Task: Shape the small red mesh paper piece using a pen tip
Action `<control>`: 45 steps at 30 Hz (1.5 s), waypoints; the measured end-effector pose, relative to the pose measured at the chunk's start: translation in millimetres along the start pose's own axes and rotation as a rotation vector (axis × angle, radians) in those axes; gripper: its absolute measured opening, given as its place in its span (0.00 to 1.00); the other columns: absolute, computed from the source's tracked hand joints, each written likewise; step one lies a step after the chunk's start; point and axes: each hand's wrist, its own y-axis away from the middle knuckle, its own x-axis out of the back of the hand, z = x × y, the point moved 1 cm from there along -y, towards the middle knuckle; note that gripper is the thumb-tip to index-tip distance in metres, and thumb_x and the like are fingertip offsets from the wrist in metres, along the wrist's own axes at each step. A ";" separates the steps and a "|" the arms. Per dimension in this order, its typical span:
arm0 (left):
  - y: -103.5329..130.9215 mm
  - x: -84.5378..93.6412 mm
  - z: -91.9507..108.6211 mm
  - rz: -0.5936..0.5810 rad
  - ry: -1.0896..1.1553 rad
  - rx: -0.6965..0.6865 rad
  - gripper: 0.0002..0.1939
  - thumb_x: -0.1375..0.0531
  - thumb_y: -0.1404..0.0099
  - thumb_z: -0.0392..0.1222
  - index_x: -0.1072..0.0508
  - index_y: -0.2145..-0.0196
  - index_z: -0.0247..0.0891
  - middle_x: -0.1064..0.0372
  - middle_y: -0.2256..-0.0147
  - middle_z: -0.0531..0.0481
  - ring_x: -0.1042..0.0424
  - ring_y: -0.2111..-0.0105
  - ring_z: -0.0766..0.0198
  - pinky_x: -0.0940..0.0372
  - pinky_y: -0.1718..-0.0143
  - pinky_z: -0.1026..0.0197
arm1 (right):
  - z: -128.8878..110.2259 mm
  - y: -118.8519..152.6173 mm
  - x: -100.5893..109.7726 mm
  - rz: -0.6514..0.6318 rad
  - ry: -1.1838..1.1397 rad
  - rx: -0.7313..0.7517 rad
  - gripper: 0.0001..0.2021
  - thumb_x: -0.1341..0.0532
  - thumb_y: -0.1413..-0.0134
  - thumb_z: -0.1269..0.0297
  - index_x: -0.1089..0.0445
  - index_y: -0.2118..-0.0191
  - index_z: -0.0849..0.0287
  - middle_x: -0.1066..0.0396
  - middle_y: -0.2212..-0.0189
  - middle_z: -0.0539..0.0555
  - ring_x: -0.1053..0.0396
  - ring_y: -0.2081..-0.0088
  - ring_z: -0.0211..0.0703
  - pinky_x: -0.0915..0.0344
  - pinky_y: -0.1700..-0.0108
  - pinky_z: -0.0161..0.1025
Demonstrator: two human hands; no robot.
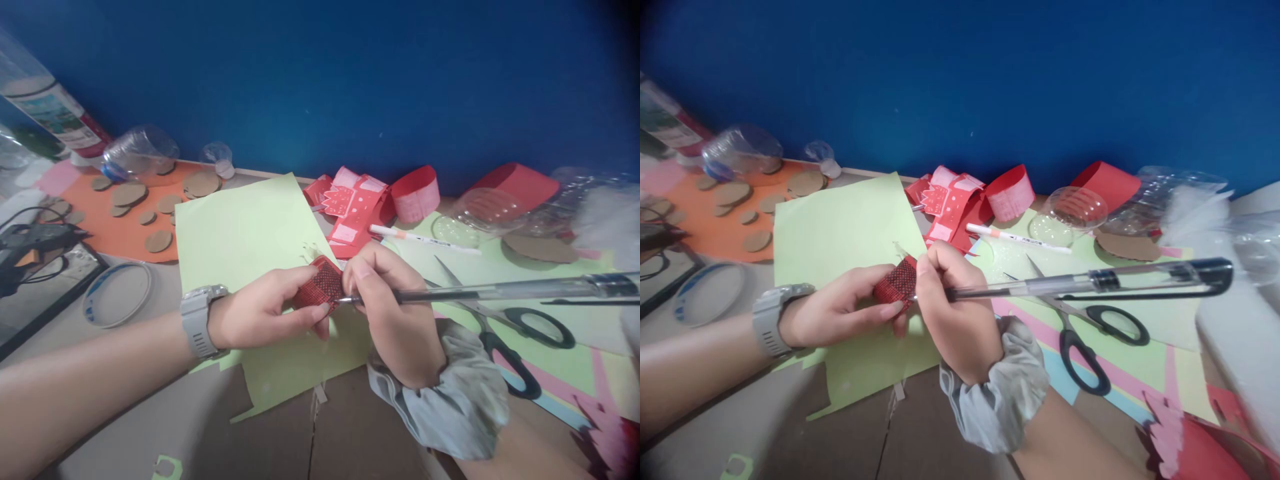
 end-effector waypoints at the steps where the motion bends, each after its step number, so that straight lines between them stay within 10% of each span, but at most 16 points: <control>1: -0.1 0.0 0.3 0.000 0.002 -0.002 0.07 0.45 0.30 0.39 0.32 0.63 0.33 0.24 0.68 0.43 0.26 0.67 0.61 0.33 0.65 0.61 | -0.3 0.2 0.0 -0.003 0.008 0.002 0.15 0.48 0.39 0.70 0.45 0.78 0.57 0.47 0.81 0.45 0.49 0.80 0.32 0.51 0.79 0.32; 45: -2.6 -0.1 0.2 0.009 -0.015 0.018 0.07 0.43 0.33 0.39 0.34 0.67 0.33 0.31 0.73 0.48 0.31 0.74 0.65 0.36 0.71 0.65 | 1.2 2.2 0.1 -0.039 -0.004 0.022 0.16 0.50 0.36 0.68 0.46 0.78 0.57 0.46 0.80 0.46 0.47 0.77 0.35 0.50 0.76 0.35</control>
